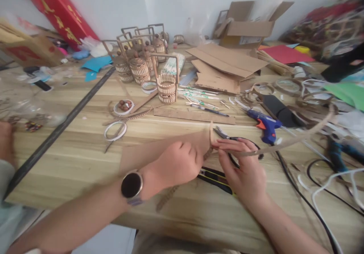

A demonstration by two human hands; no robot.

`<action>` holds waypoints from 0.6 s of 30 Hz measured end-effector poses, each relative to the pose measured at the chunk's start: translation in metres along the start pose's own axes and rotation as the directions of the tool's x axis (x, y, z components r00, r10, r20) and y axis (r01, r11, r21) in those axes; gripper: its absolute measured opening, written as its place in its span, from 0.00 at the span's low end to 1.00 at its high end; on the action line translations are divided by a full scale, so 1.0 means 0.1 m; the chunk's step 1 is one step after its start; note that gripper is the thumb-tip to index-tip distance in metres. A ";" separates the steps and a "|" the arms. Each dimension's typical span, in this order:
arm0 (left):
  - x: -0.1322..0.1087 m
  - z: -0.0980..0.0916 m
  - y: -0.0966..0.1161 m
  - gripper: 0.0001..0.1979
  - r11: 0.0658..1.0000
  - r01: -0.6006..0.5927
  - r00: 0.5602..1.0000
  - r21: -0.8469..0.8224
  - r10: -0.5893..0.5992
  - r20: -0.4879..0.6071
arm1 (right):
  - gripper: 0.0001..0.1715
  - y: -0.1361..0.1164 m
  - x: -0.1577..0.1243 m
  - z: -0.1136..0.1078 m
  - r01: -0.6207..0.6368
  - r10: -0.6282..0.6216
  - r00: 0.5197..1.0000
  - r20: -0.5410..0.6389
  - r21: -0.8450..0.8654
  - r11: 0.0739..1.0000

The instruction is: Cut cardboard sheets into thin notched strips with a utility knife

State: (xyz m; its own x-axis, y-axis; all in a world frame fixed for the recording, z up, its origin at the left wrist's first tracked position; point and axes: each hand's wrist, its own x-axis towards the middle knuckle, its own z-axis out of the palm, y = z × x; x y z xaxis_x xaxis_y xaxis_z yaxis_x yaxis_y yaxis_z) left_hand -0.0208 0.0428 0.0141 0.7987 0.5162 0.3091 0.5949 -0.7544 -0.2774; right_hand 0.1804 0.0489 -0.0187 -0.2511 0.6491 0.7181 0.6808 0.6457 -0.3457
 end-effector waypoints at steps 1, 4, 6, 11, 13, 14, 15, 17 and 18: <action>0.02 0.02 -0.03 0.14 0.999 -0.045 0.999 0.020 0.045 -0.001 | 0.06 0.02 0.00 0.00 0.008 -0.008 1.000 0.005 -0.008 1.000; 0.07 0.09 -0.10 0.13 0.992 -0.126 0.991 0.028 0.125 0.041 | 0.05 0.05 -0.01 0.02 0.032 -0.032 0.999 0.018 -0.007 0.999; 0.10 0.12 -0.10 0.13 0.989 -0.148 0.988 0.028 0.147 0.052 | 0.04 0.07 -0.01 0.03 0.036 -0.036 0.999 0.017 -0.002 0.999; 0.11 0.13 -0.06 0.12 0.985 -0.168 0.985 0.029 0.167 0.036 | 0.04 0.10 -0.01 0.07 0.053 -0.053 0.998 0.015 -0.014 0.998; 0.10 0.15 -0.06 0.12 0.986 -0.167 0.986 0.027 0.166 0.028 | 0.04 0.11 -0.01 0.08 0.040 -0.040 0.999 0.022 -0.025 0.999; 0.10 0.17 -0.06 0.11 0.986 -0.165 0.986 0.027 0.164 0.027 | 0.04 0.11 -0.01 0.08 0.033 -0.032 0.999 0.029 -0.030 0.999; 0.11 0.19 -0.07 0.11 0.987 -0.162 0.987 0.026 0.161 0.025 | 0.04 0.12 -0.02 0.08 0.027 -0.025 0.999 0.035 -0.034 0.999; 0.12 0.20 -0.09 0.12 0.989 -0.147 0.989 0.006 0.146 0.022 | 0.04 0.13 -0.02 0.08 0.017 -0.015 0.999 0.042 -0.039 0.999; 0.13 0.17 -0.10 0.13 0.991 -0.130 0.991 -0.018 0.131 0.018 | 0.03 0.14 -0.02 0.08 0.015 -0.013 0.999 0.043 -0.042 0.999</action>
State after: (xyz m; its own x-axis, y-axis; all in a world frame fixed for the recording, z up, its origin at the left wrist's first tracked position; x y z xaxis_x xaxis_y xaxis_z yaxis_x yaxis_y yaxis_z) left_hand -0.0149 0.0644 0.0052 0.8711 0.4204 0.2540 0.4840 -0.8226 -0.2985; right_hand 0.1848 0.0597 -0.0300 -0.2890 0.6573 0.6960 0.7055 0.6377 -0.3093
